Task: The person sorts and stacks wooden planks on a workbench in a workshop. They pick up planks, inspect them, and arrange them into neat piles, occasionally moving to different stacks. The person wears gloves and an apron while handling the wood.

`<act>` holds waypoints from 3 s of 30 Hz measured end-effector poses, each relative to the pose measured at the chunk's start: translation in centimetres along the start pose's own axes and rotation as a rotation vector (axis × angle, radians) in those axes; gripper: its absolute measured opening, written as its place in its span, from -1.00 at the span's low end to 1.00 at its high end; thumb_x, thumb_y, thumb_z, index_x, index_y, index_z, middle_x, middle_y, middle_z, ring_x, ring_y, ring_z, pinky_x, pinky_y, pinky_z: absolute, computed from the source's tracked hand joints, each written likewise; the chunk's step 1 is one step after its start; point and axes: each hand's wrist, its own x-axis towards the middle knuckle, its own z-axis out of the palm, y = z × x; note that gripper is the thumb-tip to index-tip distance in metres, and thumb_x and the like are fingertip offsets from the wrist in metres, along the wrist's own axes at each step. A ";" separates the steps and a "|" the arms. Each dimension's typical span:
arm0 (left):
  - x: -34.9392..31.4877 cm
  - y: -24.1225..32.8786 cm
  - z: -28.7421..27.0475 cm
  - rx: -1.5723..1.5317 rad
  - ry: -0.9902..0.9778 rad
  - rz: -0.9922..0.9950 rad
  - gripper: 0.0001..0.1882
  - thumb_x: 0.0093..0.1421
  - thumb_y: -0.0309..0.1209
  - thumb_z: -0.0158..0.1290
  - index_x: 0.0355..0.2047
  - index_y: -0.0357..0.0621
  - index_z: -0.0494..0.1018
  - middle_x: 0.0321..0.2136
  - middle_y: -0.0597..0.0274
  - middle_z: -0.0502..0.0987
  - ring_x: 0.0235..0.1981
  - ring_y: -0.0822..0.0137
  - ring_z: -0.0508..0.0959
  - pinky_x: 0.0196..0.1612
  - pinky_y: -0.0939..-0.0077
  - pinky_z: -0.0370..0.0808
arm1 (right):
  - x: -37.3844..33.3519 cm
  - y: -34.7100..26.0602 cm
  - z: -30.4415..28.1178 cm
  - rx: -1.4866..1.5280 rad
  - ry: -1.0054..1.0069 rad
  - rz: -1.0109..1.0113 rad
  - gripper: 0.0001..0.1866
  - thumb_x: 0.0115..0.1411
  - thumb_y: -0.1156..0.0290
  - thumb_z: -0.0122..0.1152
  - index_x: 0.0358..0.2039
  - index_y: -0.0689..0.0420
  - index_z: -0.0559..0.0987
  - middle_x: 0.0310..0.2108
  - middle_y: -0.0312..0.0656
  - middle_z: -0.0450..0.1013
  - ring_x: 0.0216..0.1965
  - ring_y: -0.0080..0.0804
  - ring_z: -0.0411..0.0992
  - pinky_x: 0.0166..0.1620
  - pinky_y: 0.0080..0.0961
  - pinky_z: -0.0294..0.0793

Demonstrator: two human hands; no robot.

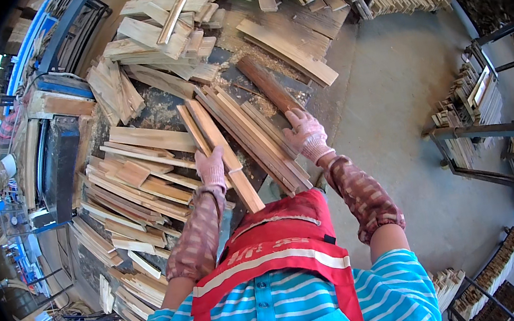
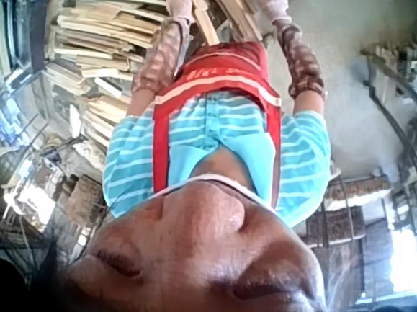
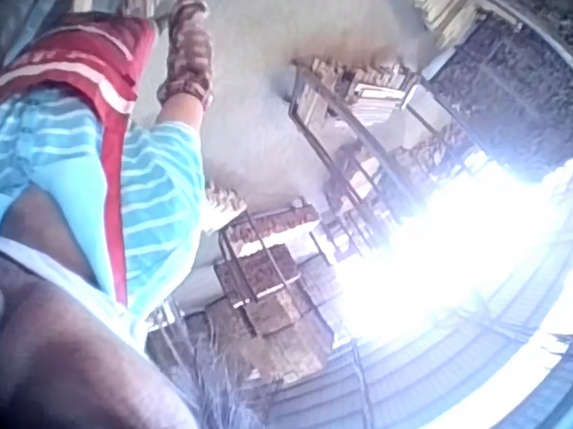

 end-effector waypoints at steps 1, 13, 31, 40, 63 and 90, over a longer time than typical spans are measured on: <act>0.2 0.6 0.1 0.043 0.012 -0.003 -0.40 -0.03 -0.31 0.32 -0.05 -0.47 0.42 -0.26 -0.16 0.63 -0.26 0.06 0.66 -0.14 0.26 0.58 | -0.8 -0.4 0.1 0.040 -0.010 -0.022 -0.43 0.16 0.16 0.23 0.18 0.05 0.47 0.22 -0.10 0.38 0.21 -0.02 0.36 0.21 -0.16 0.41; -2.3 0.6 0.5 0.186 -0.009 -0.075 -0.40 -0.03 -0.27 0.31 -0.07 -0.46 0.41 -0.23 -0.24 0.62 -0.17 -0.13 0.64 -0.04 0.17 0.55 | -12.0 -7.1 2.7 0.444 -0.131 -0.001 -0.76 0.20 0.28 0.22 -0.16 0.08 0.64 -0.19 0.02 0.59 -0.18 0.05 0.56 -0.12 -0.15 0.56; -2.6 -2.0 2.9 0.256 -0.040 -0.070 -0.35 -0.09 -0.22 0.32 -0.09 -0.49 0.45 -0.18 -0.35 0.59 -0.09 -0.21 0.60 0.06 0.15 0.48 | -17.5 -4.0 7.0 1.127 -0.421 1.020 -0.34 0.26 -0.17 0.19 -0.09 0.28 0.62 -0.22 -0.04 0.56 -0.21 -0.23 0.51 -0.13 -0.31 0.45; -3.1 -1.5 1.0 0.285 -0.056 -0.088 -0.43 0.00 -0.30 0.19 -0.06 -0.52 0.40 -0.22 -0.34 0.58 -0.13 -0.20 0.59 0.02 0.13 0.49 | -18.3 -3.1 10.1 1.508 -0.302 1.111 -0.49 0.27 0.02 0.29 0.00 0.19 0.54 -0.14 -0.16 0.49 -0.15 -0.29 0.44 -0.05 -0.27 0.42; -0.1 -6.3 3.5 0.126 -0.190 -0.071 -0.39 0.09 -0.23 0.23 0.04 -0.47 0.44 -0.09 -0.23 0.59 -0.08 -0.01 0.59 0.02 0.19 0.46 | -11.3 -13.0 -2.6 0.373 -0.379 0.454 -0.25 0.07 -0.04 0.31 0.21 0.06 0.39 -0.05 0.14 0.54 0.02 0.10 0.51 0.05 -0.05 0.48; 0.9 -6.2 0.6 -0.216 -0.152 -0.130 -0.36 0.00 -0.34 0.33 0.02 -0.54 0.44 -0.09 -0.11 0.59 -0.13 0.08 0.60 -0.02 0.32 0.50 | -13.2 -2.0 -4.0 0.527 -0.131 0.556 -0.19 0.08 0.18 0.42 0.32 0.18 0.38 0.14 -0.04 0.52 0.12 -0.27 0.51 0.17 -0.43 0.42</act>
